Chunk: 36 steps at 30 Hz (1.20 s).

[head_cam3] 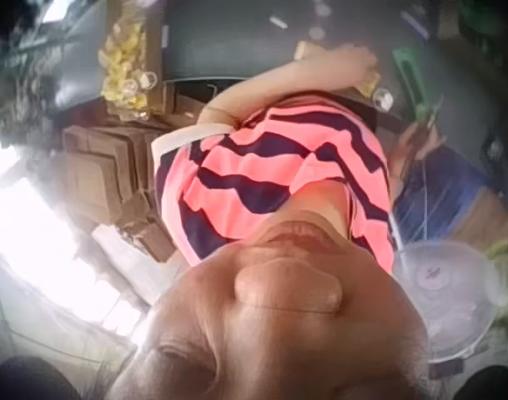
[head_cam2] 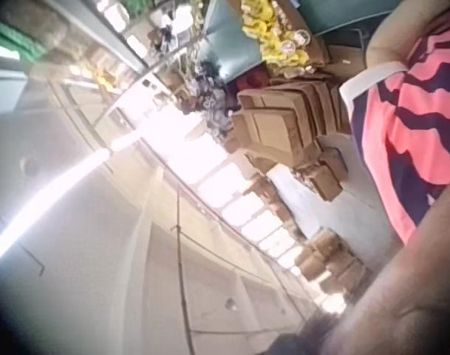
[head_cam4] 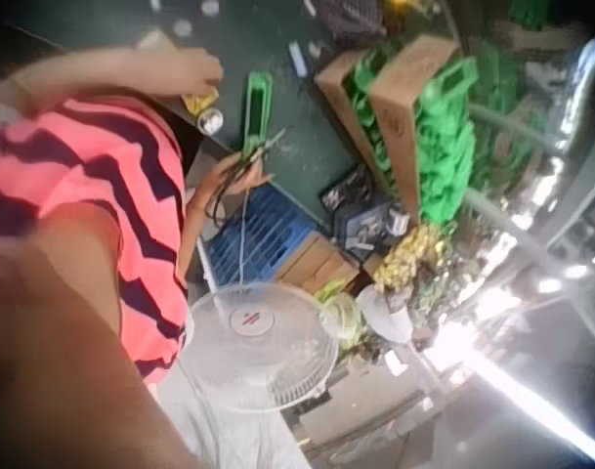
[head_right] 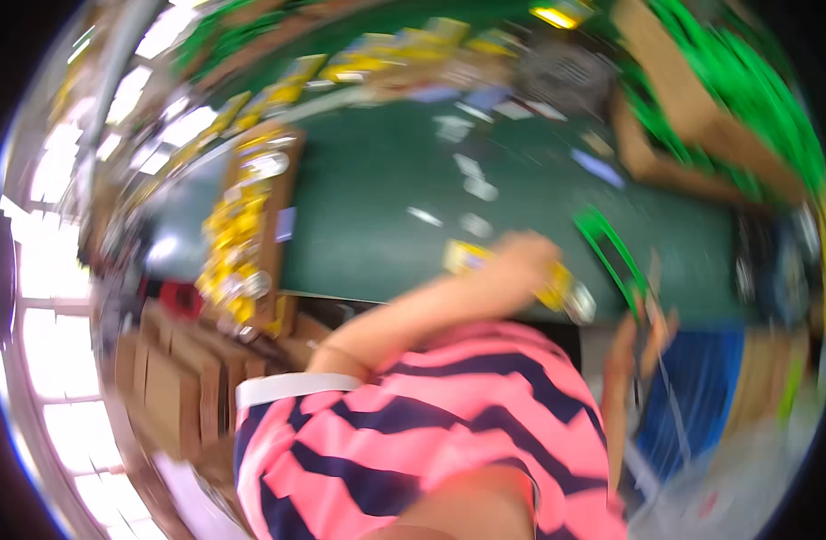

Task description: The person solders wires and electronic components inside a green plastic light housing with a soldering iron.

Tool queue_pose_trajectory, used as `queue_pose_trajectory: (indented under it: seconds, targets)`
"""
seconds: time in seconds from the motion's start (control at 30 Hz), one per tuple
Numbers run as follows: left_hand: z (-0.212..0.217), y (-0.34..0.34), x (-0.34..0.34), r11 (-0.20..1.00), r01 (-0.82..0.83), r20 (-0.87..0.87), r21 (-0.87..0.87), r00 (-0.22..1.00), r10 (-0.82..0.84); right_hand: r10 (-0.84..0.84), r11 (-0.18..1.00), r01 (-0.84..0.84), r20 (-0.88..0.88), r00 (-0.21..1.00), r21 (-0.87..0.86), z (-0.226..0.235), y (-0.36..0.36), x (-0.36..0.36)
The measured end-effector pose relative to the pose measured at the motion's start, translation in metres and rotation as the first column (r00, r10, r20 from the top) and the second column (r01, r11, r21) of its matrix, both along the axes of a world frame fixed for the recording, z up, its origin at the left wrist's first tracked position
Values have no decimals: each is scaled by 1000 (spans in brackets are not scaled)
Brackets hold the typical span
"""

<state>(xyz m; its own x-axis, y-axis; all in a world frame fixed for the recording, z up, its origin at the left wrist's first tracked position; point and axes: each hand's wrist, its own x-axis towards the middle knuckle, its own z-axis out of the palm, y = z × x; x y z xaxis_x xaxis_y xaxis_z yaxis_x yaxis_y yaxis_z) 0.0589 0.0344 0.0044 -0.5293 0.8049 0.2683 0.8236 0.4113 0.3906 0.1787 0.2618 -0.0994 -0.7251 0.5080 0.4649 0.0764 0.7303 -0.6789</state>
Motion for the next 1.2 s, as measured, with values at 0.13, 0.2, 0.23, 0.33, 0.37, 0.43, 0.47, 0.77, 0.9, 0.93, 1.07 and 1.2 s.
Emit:
queue_pose_trajectory:
  seconds: [0.13,0.2,0.23,0.33,0.37,0.43,0.47,0.77,0.9,0.93,1.07,1.2]
  targets:
    - [-8,1,0,992,129,-56,-15,990,-129,158,911,-133,-31,987,391,22,-8,13]
    - [-18,3,5,980,141,-26,143,990,-138,168,899,-135,-43,985,417,25,-5,15]
    - [-18,1,7,977,142,3,159,989,-145,187,896,-144,-63,980,419,25,-3,15]
    - [-21,-4,14,955,48,113,292,990,-85,194,890,-165,-26,981,426,28,-4,2]
    - [-20,-2,16,912,-34,220,408,973,-63,238,886,-202,-37,971,417,30,-3,-1]
    - [-18,-5,16,909,-130,324,396,946,-6,274,892,-235,-48,961,385,31,-2,-7]
    - [-16,-5,16,900,-231,432,371,900,53,268,893,-227,-53,962,390,29,-2,-8]
    - [-16,3,11,501,-562,703,658,698,-140,520,820,-512,-43,853,-256,38,-21,-35]
    - [-10,-1,6,547,-586,689,598,724,22,598,710,-522,13,801,-472,54,-23,-34]
    - [-7,-3,5,586,-590,696,556,716,61,574,728,-492,32,818,-477,53,-21,-31]
    - [1,-25,-8,787,-330,132,521,942,307,638,729,-557,97,764,-399,62,-20,-23]
    - [-1,-25,-15,861,-289,165,418,957,240,579,805,-557,67,812,-207,68,-30,-23]
